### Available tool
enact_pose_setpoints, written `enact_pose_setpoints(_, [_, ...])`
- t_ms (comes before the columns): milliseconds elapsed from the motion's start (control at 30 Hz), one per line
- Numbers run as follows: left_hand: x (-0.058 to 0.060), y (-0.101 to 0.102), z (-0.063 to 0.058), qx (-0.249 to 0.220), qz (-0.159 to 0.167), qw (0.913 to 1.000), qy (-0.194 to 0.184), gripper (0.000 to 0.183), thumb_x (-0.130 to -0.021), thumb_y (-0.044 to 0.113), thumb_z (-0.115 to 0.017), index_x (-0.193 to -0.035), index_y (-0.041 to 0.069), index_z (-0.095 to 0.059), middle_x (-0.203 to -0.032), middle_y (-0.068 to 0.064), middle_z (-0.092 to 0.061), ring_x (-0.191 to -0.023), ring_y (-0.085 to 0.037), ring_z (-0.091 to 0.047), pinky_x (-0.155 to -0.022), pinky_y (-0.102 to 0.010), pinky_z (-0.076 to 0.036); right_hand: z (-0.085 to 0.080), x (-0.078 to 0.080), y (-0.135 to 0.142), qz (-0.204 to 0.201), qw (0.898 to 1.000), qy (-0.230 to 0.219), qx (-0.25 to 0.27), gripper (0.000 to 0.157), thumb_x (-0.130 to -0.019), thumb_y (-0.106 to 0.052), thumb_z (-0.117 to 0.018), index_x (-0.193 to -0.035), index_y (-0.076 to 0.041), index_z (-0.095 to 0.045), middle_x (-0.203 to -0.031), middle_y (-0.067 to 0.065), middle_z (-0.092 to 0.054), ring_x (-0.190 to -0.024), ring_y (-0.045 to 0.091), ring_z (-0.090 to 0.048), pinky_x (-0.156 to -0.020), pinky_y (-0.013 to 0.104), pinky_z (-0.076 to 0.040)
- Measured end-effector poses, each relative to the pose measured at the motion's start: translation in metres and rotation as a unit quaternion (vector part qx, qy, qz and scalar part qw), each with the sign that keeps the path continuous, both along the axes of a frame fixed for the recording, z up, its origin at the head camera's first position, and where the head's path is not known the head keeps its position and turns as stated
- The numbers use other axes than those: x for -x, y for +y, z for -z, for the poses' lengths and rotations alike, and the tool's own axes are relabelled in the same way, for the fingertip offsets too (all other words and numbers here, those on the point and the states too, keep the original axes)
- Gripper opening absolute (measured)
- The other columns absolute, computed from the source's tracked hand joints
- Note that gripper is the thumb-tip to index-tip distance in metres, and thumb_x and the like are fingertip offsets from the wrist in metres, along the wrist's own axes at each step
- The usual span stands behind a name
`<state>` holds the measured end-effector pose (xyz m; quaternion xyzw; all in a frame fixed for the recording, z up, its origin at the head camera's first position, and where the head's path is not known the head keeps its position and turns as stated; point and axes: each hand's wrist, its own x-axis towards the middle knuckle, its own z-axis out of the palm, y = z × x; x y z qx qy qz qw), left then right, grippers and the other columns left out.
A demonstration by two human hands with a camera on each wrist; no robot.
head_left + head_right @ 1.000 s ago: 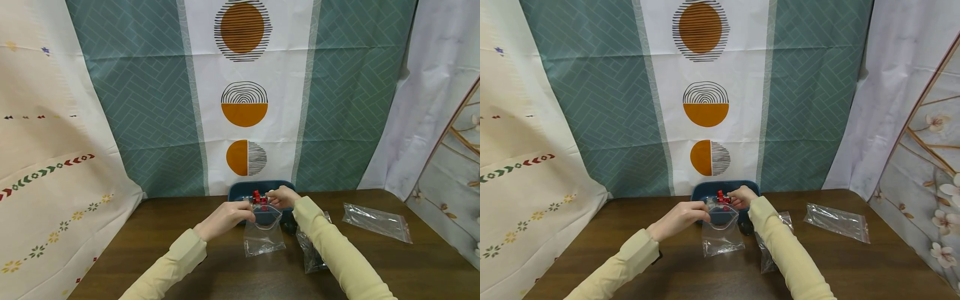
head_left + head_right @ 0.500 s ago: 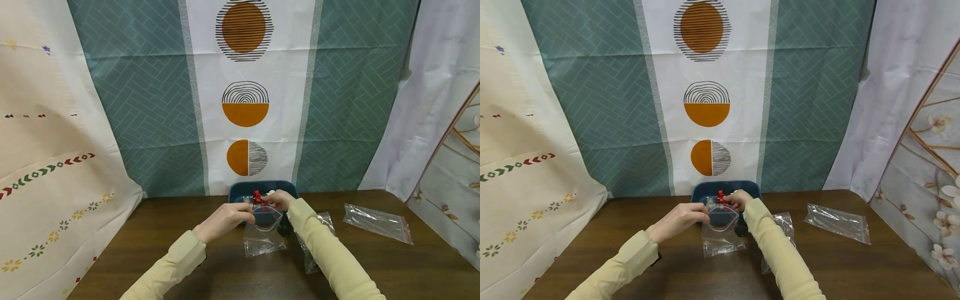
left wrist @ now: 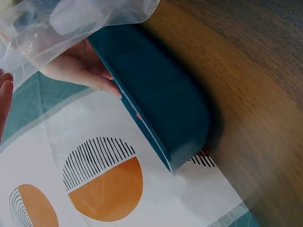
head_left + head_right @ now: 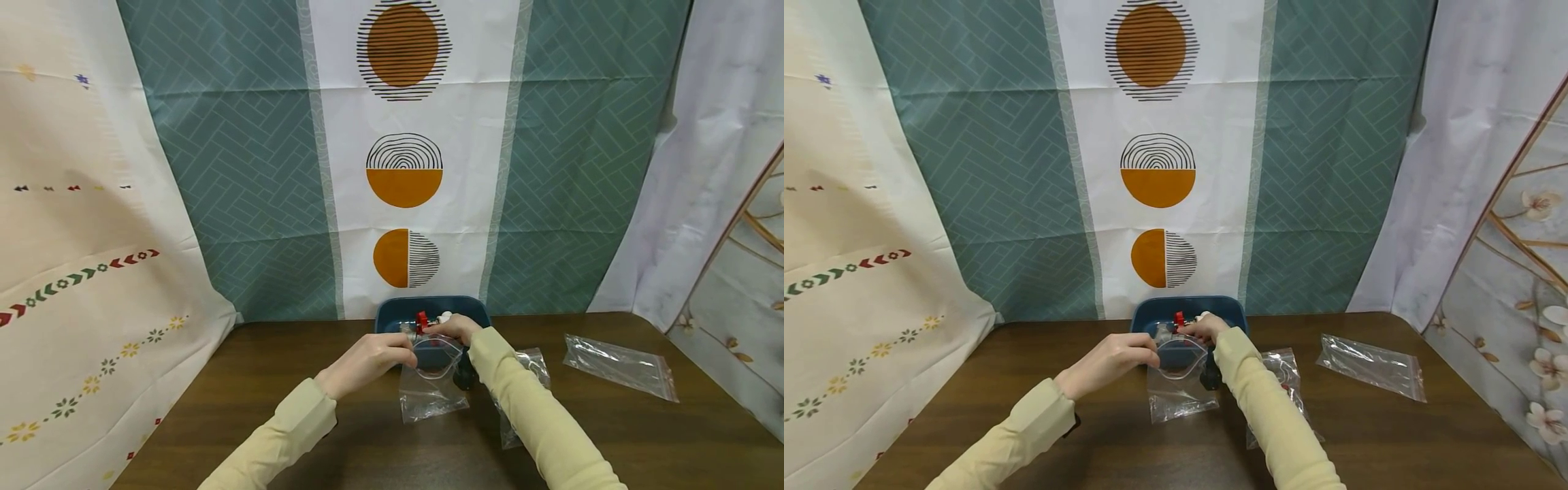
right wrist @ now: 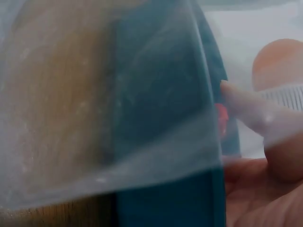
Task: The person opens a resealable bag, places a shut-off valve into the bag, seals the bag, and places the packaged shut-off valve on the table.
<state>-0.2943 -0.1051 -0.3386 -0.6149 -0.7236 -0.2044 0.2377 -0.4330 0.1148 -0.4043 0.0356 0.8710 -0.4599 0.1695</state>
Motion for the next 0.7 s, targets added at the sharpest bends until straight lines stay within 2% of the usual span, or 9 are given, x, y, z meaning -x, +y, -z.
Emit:
enact_pose_setpoints(100, [0.0,-0.001,0.0,0.002,0.002,1.0,-0.005,0.013,-0.087,0.003,-0.059,-0.091,0.013,-0.067,-0.085,0.005,-0.051,-0.072,-0.003,-0.045,-0.066,-0.009,-0.039,0.059,0.066,0.011,-0.005,1.0,0.013,-0.028,0.085,-0.053,-0.055,-0.08,-0.104,0.007,-0.054,-0.092,0.012,-0.052,-0.075,0.025,-0.051,-0.061,0.034,-0.046])
enact_pose_setpoints(167, [0.0,-0.002,0.0,0.001,0.001,1.0,-0.004,0.013,-0.087,0.002,-0.059,-0.09,0.013,-0.066,-0.085,0.005,-0.051,-0.071,-0.003,-0.044,-0.065,-0.009,-0.039,0.073,0.079,0.015,-0.014,0.999,0.027,-0.038,0.093,-0.048,-0.057,-0.081,-0.11,0.006,-0.052,-0.1,0.014,-0.051,-0.079,0.027,-0.05,-0.063,0.035,-0.046])
enact_pose_setpoints(200, [0.0,-0.002,0.0,0.0,0.001,1.0,-0.002,0.015,-0.085,0.0,-0.061,-0.09,0.013,-0.066,-0.085,0.005,-0.051,-0.071,-0.003,-0.044,-0.064,-0.009,-0.038,0.08,0.086,0.016,-0.013,0.999,0.025,-0.041,0.09,-0.054,-0.053,-0.081,-0.114,0.007,-0.049,-0.105,0.015,-0.05,-0.084,0.028,-0.05,-0.066,0.039,-0.046])
enact_pose_setpoints(267, [-0.001,-0.002,0.0,0.0,-0.001,1.0,0.001,0.018,-0.082,-0.003,-0.063,-0.089,0.013,-0.067,-0.084,0.006,-0.051,-0.07,-0.003,-0.044,-0.064,-0.009,-0.038,0.052,0.053,0.012,-0.023,0.999,0.028,-0.035,0.087,-0.062,-0.046,-0.079,-0.119,0.01,-0.044,-0.111,0.017,-0.048,-0.088,0.029,-0.048,-0.071,0.038,-0.046])
enact_pose_setpoints(333, [-0.001,-0.002,-0.001,-0.001,-0.004,1.0,0.007,0.018,-0.081,-0.003,-0.063,-0.089,0.013,-0.067,-0.084,0.006,-0.051,-0.07,-0.003,-0.044,-0.064,-0.009,-0.038,0.047,0.046,0.012,-0.023,0.999,0.028,-0.035,0.087,-0.064,-0.047,-0.078,-0.121,0.01,-0.043,-0.112,0.018,-0.047,-0.09,0.029,-0.047,-0.075,0.038,-0.045])
enact_pose_setpoints(433, [-0.001,-0.002,-0.001,0.0,-0.007,0.9999,0.009,0.018,-0.081,-0.003,-0.063,-0.088,0.013,-0.067,-0.084,0.006,-0.052,-0.07,-0.003,-0.045,-0.065,-0.009,-0.039,0.073,0.072,0.018,-0.031,0.998,0.033,-0.04,0.094,-0.061,-0.055,-0.076,-0.117,0.012,-0.043,-0.105,0.018,-0.047,-0.085,0.028,-0.047,-0.07,0.036,-0.045])
enact_pose_setpoints(500, [-0.001,-0.002,-0.001,0.0,-0.009,0.9999,0.01,0.017,-0.082,-0.003,-0.063,-0.087,0.013,-0.067,-0.084,0.006,-0.052,-0.071,-0.003,-0.046,-0.066,-0.009,-0.039,0.072,0.07,0.018,-0.031,0.998,0.039,-0.049,0.096,-0.06,-0.057,-0.075,-0.117,0.013,-0.043,-0.103,0.018,-0.047,-0.083,0.029,-0.046,-0.068,0.036,-0.045])
enact_pose_setpoints(600, [-0.001,-0.002,-0.001,-0.003,-0.009,0.9999,0.004,0.018,-0.081,-0.004,-0.063,-0.087,0.012,-0.067,-0.085,0.006,-0.052,-0.071,-0.002,-0.046,-0.067,-0.01,-0.04,0.042,0.039,0.01,-0.021,0.997,0.045,-0.055,0.093,-0.061,-0.052,-0.077,-0.116,0.014,-0.042,-0.101,0.019,-0.046,-0.081,0.029,-0.046,-0.066,0.035,-0.045])
enact_pose_setpoints(700, [-0.001,-0.003,-0.001,-0.004,-0.008,1.0,-0.003,0.017,-0.081,-0.004,-0.063,-0.087,0.011,-0.067,-0.085,0.007,-0.052,-0.072,-0.002,-0.046,-0.067,-0.01,-0.039,-0.002,-0.007,-0.001,-0.009,0.998,0.041,-0.056,0.073,-0.072,-0.039,-0.074,-0.113,0.014,-0.044,-0.097,0.017,-0.048,-0.08,0.027,-0.046,-0.069,0.034,-0.043])
